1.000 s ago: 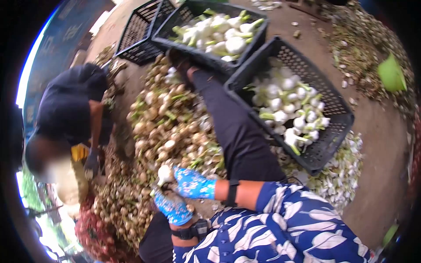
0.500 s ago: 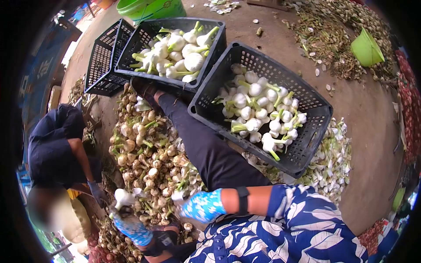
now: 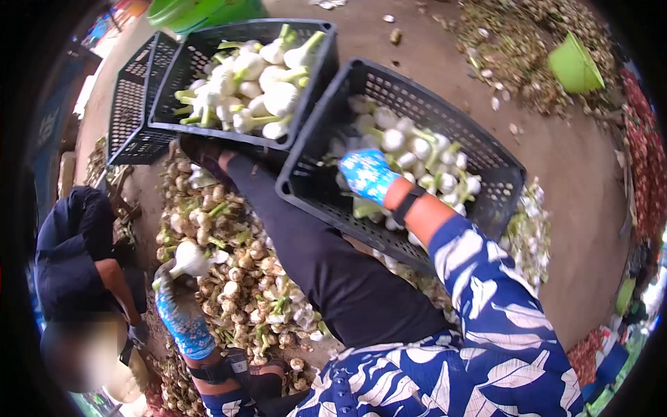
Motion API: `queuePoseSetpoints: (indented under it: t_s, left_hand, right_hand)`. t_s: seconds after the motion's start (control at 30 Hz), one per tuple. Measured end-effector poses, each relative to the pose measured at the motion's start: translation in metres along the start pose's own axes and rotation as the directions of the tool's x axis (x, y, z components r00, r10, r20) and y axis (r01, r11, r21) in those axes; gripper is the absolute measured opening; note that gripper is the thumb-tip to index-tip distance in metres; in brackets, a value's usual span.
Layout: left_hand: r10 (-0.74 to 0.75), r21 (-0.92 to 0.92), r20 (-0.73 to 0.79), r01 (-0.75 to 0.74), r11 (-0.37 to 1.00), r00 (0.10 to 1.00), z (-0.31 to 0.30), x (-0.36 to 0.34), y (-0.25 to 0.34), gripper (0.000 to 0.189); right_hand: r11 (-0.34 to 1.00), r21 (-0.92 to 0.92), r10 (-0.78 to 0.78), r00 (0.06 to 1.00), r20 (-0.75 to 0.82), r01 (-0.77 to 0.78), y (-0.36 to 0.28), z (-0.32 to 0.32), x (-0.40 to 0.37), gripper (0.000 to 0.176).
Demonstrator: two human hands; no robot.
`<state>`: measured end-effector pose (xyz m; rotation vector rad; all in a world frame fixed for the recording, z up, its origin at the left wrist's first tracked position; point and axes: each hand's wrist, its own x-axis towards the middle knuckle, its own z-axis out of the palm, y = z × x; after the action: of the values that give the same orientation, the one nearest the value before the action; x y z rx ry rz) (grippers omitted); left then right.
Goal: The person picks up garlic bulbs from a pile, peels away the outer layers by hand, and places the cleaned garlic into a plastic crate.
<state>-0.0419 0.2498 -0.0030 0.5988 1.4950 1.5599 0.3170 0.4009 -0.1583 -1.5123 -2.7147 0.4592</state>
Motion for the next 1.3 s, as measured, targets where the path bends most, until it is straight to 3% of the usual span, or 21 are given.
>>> queuePoseSetpoints:
  t_s: [0.1,0.17,0.2,0.27,0.37,0.4,0.5,0.53,0.6,0.67,0.73,0.77,0.83,0.93,1.0,1.03,1.07,1.1,1.13,1.17,1.3]
  left_hand:
    - [-0.031,-0.044,-0.038,0.029,0.999,0.999,0.003,0.025,-0.004,0.022]
    - [0.035,-0.132,0.006,-0.034,0.991,0.999,0.03,0.046,0.011,0.026]
    - [0.086,-0.167,0.02,-0.082,0.983,0.996,0.049,0.056,0.022,0.029]
    - [0.216,-0.282,0.17,-0.162,0.946,0.962,0.072,0.076,0.037,0.035]
    - [0.428,-0.349,0.257,-0.33,0.877,0.867,0.112,0.111,0.048,0.052]
    - [0.444,-0.356,0.25,-0.344,0.869,0.861,0.121,0.112,0.048,0.052]
    - [0.262,-0.132,0.36,-0.229,0.965,0.896,0.132,0.115,0.041,0.063]
    - [0.226,-0.023,0.425,-0.239,0.971,0.877,0.122,0.11,0.034,0.061]
    - [0.117,0.281,0.383,-0.236,0.93,0.916,0.094,0.095,0.018,0.044]
    - [-0.03,0.384,0.29,-0.088,0.919,0.957,0.055,0.076,-0.013,0.037]
    - [-0.08,0.484,0.182,-0.018,0.875,0.98,0.037,0.04,-0.01,0.033]
    - [-0.095,0.582,0.207,-0.044,0.812,0.974,0.022,0.026,-0.013,0.033]
    - [-0.347,0.394,0.036,0.306,0.867,0.937,0.003,-0.007,-0.014,0.031]
    - [-0.32,0.328,-0.118,0.341,0.881,0.94,-0.041,-0.045,-0.04,0.027]
    - [-0.345,0.274,-0.216,0.396,0.876,0.913,-0.067,-0.064,-0.058,0.025]
    - [-0.351,0.291,-0.238,0.411,0.864,0.906,-0.074,-0.07,-0.063,0.025]
    - [-0.358,0.308,-0.259,0.428,0.85,0.897,-0.08,-0.077,-0.067,0.024]
    - [-0.375,0.293,-0.272,0.447,0.845,0.887,-0.083,-0.085,-0.072,0.024]
    - [-0.358,0.274,-0.253,0.421,0.864,0.899,-0.091,-0.092,-0.084,0.023]
    - [-0.393,0.275,-0.235,0.449,0.85,0.889,-0.092,-0.097,-0.089,0.023]
    - [-0.349,0.473,-0.1,0.354,0.807,0.932,-0.098,-0.106,-0.115,0.022]
  right_hand:
    - [0.948,0.314,0.059,0.943,-0.326,0.05,0.002,-0.021,0.001,0.012]
    - [0.815,0.563,0.266,0.951,-0.161,-0.132,0.005,-0.049,0.005,0.021]
    - [0.782,0.619,0.337,0.887,-0.317,-0.076,-0.01,-0.071,0.011,0.008]
    - [0.345,0.934,0.345,0.913,-0.22,0.095,-0.012,-0.099,0.027,0.026]
    - [0.533,0.787,0.137,0.886,-0.444,0.312,-0.047,-0.174,0.063,0.041]
    - [0.252,0.939,0.183,0.942,-0.283,0.233,-0.063,-0.19,0.079,0.052]
    - [0.677,0.705,0.122,0.912,-0.391,0.212,-0.078,-0.183,0.136,0.06]
    - [0.513,0.83,0.073,0.952,-0.296,0.219,-0.08,-0.176,0.145,0.058]
    - [0.911,0.191,-0.262,0.872,-0.413,0.365,-0.091,-0.162,0.183,0.052]
    - [0.945,0.088,-0.292,0.936,-0.195,0.314,-0.116,-0.152,0.213,0.042]
    - [0.902,-0.291,-0.424,0.783,-0.455,0.319,-0.126,-0.091,0.259,0.037]
    - [0.905,-0.286,-0.418,0.779,-0.466,0.315,-0.131,-0.083,0.273,0.037]
    - [0.938,-0.272,-0.284,0.924,-0.256,0.213,-0.141,-0.082,0.292,0.032]
    - [0.967,-0.024,-0.253,0.954,-0.163,0.253,-0.126,-0.125,0.254,0.028]
    - [0.883,0.023,-0.394,0.766,-0.508,0.469,-0.09,-0.159,0.192,0.028]
    - [0.875,-0.136,-0.463,0.72,-0.516,0.465,-0.06,-0.159,0.167,0.032]
    - [0.797,-0.268,-0.6,0.658,-0.456,0.541,-0.027,-0.17,0.132,0.039]
    - [0.81,-0.31,-0.57,0.793,-0.217,0.498,-0.005,-0.184,0.092,0.05]
    - [0.928,-0.179,-0.275,0.926,0.26,0.326,-0.034,-0.233,0.064,0.059]
    - [0.925,-0.101,-0.326,0.901,0.287,0.367,-0.031,-0.24,0.05,0.061]
    - [0.938,0.029,-0.337,0.926,-0.17,0.347,-0.028,-0.189,0.07,0.054]
